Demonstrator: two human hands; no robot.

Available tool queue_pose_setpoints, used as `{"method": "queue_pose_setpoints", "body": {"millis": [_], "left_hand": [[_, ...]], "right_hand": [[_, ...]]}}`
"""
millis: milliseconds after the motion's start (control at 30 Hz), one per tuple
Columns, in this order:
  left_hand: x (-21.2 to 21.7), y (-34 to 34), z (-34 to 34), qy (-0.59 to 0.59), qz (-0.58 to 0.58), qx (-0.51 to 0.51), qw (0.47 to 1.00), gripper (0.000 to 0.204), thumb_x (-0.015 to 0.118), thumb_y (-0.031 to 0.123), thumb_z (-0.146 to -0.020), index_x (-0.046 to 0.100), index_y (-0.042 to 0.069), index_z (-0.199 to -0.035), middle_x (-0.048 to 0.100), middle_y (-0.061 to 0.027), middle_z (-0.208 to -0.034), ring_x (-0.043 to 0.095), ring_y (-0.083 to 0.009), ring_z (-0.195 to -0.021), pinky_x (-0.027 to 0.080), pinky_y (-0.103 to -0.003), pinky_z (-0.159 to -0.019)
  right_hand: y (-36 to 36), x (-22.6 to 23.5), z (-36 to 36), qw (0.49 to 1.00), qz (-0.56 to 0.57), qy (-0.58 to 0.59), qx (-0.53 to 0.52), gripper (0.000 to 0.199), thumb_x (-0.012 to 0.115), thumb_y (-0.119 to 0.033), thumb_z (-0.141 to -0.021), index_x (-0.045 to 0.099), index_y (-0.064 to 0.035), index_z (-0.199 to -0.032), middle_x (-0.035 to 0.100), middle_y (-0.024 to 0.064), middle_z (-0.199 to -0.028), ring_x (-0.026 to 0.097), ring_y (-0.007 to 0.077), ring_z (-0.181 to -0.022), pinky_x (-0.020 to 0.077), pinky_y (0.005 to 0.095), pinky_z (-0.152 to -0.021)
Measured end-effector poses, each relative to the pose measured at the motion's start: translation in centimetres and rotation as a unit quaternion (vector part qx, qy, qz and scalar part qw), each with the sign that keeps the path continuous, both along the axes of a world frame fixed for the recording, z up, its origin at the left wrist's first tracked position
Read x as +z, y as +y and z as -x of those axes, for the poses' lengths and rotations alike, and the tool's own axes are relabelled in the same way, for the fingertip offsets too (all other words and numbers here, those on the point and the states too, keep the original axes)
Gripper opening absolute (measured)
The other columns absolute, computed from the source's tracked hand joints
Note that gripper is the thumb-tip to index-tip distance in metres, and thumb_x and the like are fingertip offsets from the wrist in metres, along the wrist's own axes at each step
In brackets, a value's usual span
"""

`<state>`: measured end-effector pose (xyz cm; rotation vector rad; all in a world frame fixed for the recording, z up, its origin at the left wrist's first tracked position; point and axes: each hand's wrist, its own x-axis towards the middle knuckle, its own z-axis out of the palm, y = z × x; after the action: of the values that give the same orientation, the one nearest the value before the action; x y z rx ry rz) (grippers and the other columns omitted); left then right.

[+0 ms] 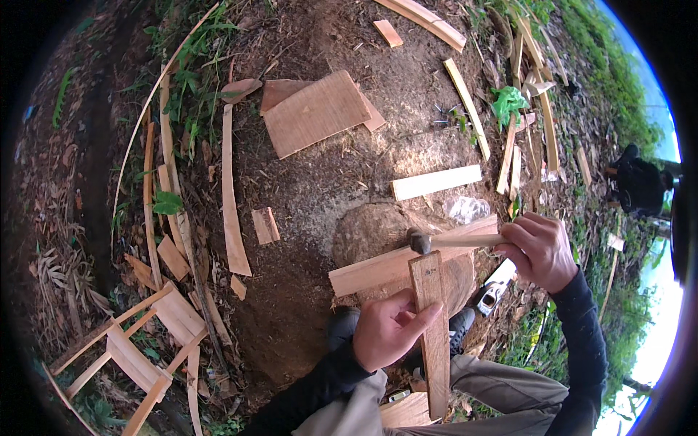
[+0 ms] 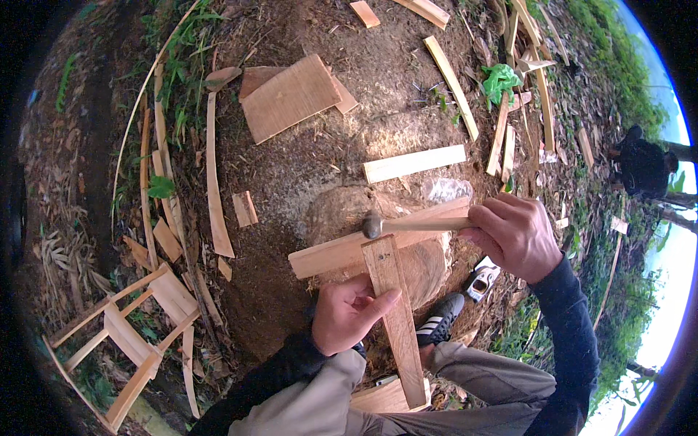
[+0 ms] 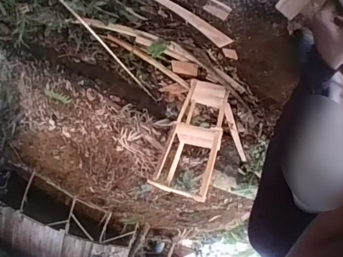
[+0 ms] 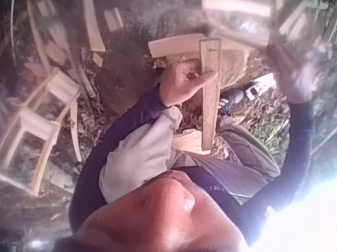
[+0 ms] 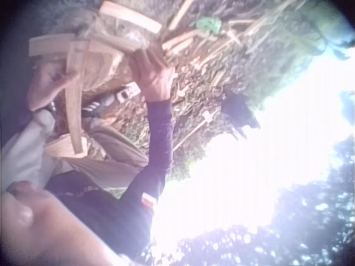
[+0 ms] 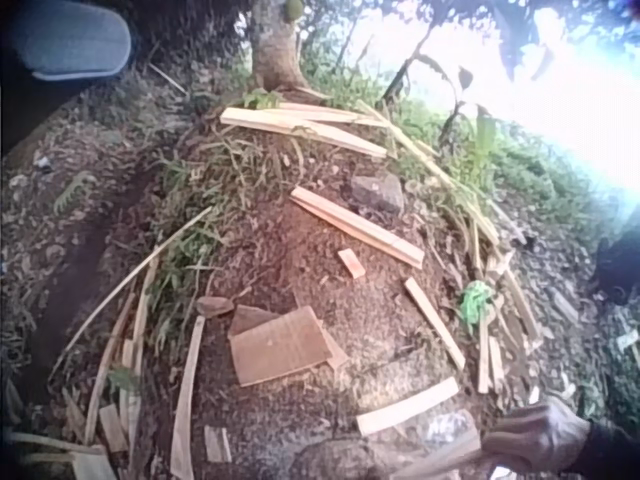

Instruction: The person assembles a wooden structure using pre-cut planks and a hammer. They sit on the ground in a wooded area, picking up pieces of wood, aligning them, and hammering them together to form a frame.

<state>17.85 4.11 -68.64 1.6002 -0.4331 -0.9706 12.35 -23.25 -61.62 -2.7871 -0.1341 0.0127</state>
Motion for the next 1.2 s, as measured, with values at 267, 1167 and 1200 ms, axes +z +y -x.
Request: {"method": "queue_pose_setpoints", "body": {"millis": [267, 1167, 1200], "left_hand": [[-0.4, 0.2, 0.4, 0.032, -0.010, -0.006, 0.999, 0.032, 0.069, 0.033, -0.091, 0.069, 0.001, -0.090, 0.069, -0.0095, -0.070, 0.066, -0.0133, -0.059, 0.050, -0.027, -0.053], [0.3, 0.3, 0.3, 0.000, -0.010, -0.003, 1.000, 0.031, 0.069, 0.033, -0.090, 0.070, 0.001, -0.092, 0.069, -0.0094, -0.066, 0.066, -0.0136, -0.055, 0.050, -0.029, -0.051], [0.4, 0.3, 0.3, 0.002, -0.018, -0.012, 1.000, 0.030, 0.070, 0.030, -0.090, 0.070, 0.000, -0.097, 0.069, -0.0079, -0.069, 0.064, -0.0094, -0.056, 0.049, -0.026, -0.051]], "right_hand": [[5.6, 1.2, 6.4, 0.959, -0.118, 0.065, -0.251, 0.016, 0.057, -0.014, -0.094, 0.058, 0.0016, -0.090, 0.056, 0.0116, -0.063, 0.056, 0.0243, -0.050, 0.0430, 0.0365, -0.048], [7.3, -5.6, 0.5, 0.892, -0.243, -0.097, -0.369, 0.039, 0.077, -0.007, -0.080, 0.058, 0.0027, -0.113, 0.056, 0.0057, -0.103, 0.046, 0.0111, -0.072, 0.0437, 0.0260, -0.063], [7.1, -5.8, 0.2, 0.876, -0.287, -0.081, -0.378, 0.040, 0.077, -0.007, -0.080, 0.058, 0.0021, -0.115, 0.056, 0.0043, -0.102, 0.045, 0.0098, -0.073, 0.0437, 0.0253, -0.064]]}}
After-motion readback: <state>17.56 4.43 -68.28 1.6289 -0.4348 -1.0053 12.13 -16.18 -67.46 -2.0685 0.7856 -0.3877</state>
